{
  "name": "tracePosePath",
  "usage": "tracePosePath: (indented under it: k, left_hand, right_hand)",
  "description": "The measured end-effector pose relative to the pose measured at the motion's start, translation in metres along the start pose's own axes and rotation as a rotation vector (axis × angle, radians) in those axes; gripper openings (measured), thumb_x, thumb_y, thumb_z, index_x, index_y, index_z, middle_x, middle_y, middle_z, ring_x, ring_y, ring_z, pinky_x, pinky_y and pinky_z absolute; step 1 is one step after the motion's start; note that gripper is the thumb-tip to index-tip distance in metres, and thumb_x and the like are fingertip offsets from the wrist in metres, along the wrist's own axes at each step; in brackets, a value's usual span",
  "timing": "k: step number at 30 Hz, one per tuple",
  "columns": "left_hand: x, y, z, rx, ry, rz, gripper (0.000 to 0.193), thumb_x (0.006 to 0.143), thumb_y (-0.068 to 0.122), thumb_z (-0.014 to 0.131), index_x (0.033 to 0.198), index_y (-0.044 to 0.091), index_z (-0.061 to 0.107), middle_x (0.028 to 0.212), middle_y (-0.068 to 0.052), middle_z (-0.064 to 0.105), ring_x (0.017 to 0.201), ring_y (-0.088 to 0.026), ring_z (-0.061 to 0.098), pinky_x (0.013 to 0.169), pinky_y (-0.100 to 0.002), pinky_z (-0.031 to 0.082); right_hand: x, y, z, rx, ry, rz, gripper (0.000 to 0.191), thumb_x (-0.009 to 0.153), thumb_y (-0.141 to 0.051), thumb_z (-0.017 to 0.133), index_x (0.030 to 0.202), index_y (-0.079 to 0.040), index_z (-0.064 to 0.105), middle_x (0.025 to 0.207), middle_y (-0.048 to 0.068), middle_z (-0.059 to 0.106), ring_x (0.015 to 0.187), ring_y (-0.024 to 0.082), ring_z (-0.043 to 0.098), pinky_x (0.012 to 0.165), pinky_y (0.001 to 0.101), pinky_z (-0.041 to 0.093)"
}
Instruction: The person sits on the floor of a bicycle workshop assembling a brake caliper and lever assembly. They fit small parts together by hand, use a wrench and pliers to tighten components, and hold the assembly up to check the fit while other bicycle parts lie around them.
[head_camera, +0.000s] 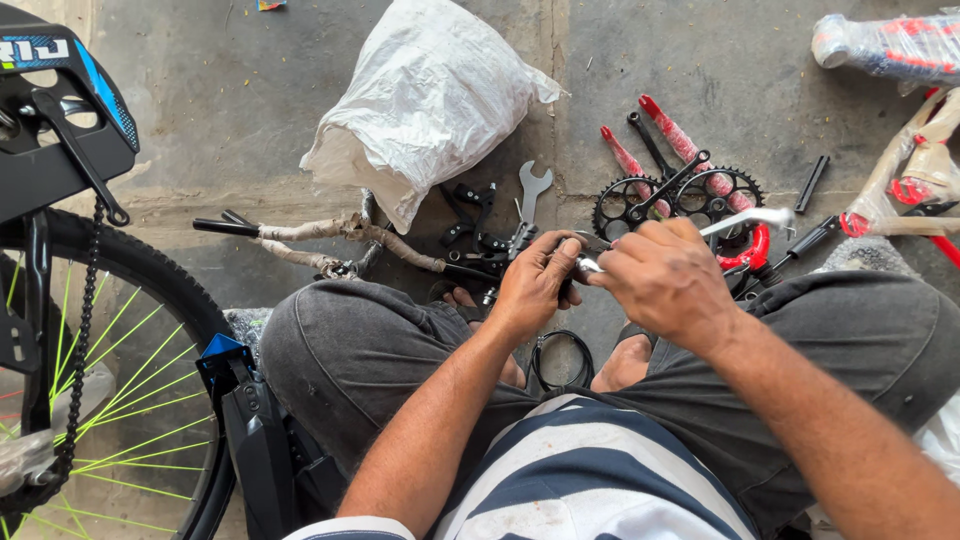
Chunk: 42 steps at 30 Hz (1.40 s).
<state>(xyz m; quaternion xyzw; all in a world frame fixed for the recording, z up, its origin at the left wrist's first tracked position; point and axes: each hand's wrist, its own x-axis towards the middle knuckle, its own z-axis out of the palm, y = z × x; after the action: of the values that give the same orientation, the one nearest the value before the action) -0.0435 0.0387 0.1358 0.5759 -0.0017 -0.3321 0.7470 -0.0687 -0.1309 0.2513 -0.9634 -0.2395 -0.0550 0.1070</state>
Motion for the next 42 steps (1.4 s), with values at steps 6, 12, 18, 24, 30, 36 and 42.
tracePosePath:
  k: [6, 12, 18, 24, 30, 36, 42]
  left_hand:
    - [-0.001, 0.002, -0.001, 0.075, 0.038, 0.026, 0.036, 0.105, 0.038, 0.056, 0.122, 0.008, 0.067, 0.078, -0.002, 0.065, 0.057, -0.008, 0.062, 0.050, -0.025, 0.047]
    - [0.000, 0.003, 0.002, 0.183, 0.106, 0.064, 0.033, 0.103, 0.036, 0.059, 0.119, 0.008, 0.068, 0.073, -0.003, 0.069, 0.056, -0.009, 0.063, 0.050, -0.027, 0.048]
    - [0.002, 0.005, 0.006, 0.214, 0.149, 0.056, 0.033, 0.103, 0.036, 0.058, 0.119, 0.009, 0.067, 0.076, -0.003, 0.072, 0.055, -0.009, 0.064, 0.049, -0.028, 0.048]
    - [-0.004, 0.003, 0.009, 0.221, 0.116, 0.084, 0.031, 0.103, 0.034, 0.058, 0.119, 0.009, 0.067, 0.075, -0.004, 0.072, 0.055, -0.010, 0.064, 0.050, -0.028, 0.048]
    - [-0.003, -0.003, 0.007, 0.225, 0.222, 0.191, 0.031, 0.105, 0.032, 0.059, 0.120, 0.006, 0.068, 0.074, -0.004, 0.070, 0.062, -0.007, 0.064, 0.055, -0.027, 0.051]
    - [0.002, 0.001, 0.006, 0.140, 0.186, 0.146, 0.031, 0.105, 0.031, 0.058, 0.120, 0.005, 0.066, 0.078, -0.004, 0.069, 0.060, -0.009, 0.064, 0.054, -0.028, 0.050]
    - [-0.005, 0.005, 0.011, 0.152, 0.176, 0.150, 0.031, 0.104, 0.031, 0.057, 0.119, 0.005, 0.066, 0.075, -0.003, 0.069, 0.058, -0.009, 0.065, 0.053, -0.027, 0.051]
  right_hand:
    - [-0.001, 0.011, 0.011, -0.129, -0.038, -0.126, 0.022, 0.083, -0.030, 0.074, 0.075, -0.011, 0.066, 0.073, 0.004, 0.060, 0.080, 0.025, 0.061, 0.083, 0.0423, 0.044]
    - [-0.041, -0.006, 0.098, 1.042, 0.157, 0.642, 0.020, 0.101, -0.026, 0.068, 0.097, -0.007, 0.070, 0.088, 0.008, 0.066, 0.080, 0.027, 0.061, 0.076, 0.0354, 0.048]
    - [-0.047, 0.009, 0.081, 0.472, 0.045, 0.464, 0.020, 0.093, -0.029, 0.071, 0.091, -0.009, 0.072, 0.087, 0.008, 0.068, 0.082, 0.030, 0.060, 0.074, 0.0423, 0.043]
    - [-0.018, 0.022, 0.040, -0.094, -0.099, 0.013, 0.022, 0.087, -0.029, 0.074, 0.075, -0.011, 0.071, 0.078, 0.006, 0.066, 0.083, 0.027, 0.062, 0.086, 0.0459, 0.045]
    - [-0.031, -0.014, 0.106, 1.103, 0.096, 0.801, 0.018, 0.098, -0.026, 0.067, 0.092, -0.010, 0.071, 0.083, 0.006, 0.066, 0.075, 0.016, 0.057, 0.070, 0.0280, 0.046]
    - [-0.035, 0.014, 0.082, 0.399, 0.085, 0.407, 0.017, 0.091, -0.026, 0.073, 0.088, -0.010, 0.071, 0.083, 0.008, 0.063, 0.078, 0.025, 0.056, 0.075, 0.0396, 0.043]
    - [-0.006, 0.022, 0.037, -0.050, -0.023, -0.043, 0.021, 0.082, -0.028, 0.076, 0.073, -0.010, 0.068, 0.078, 0.005, 0.063, 0.081, 0.027, 0.060, 0.081, 0.0443, 0.045]
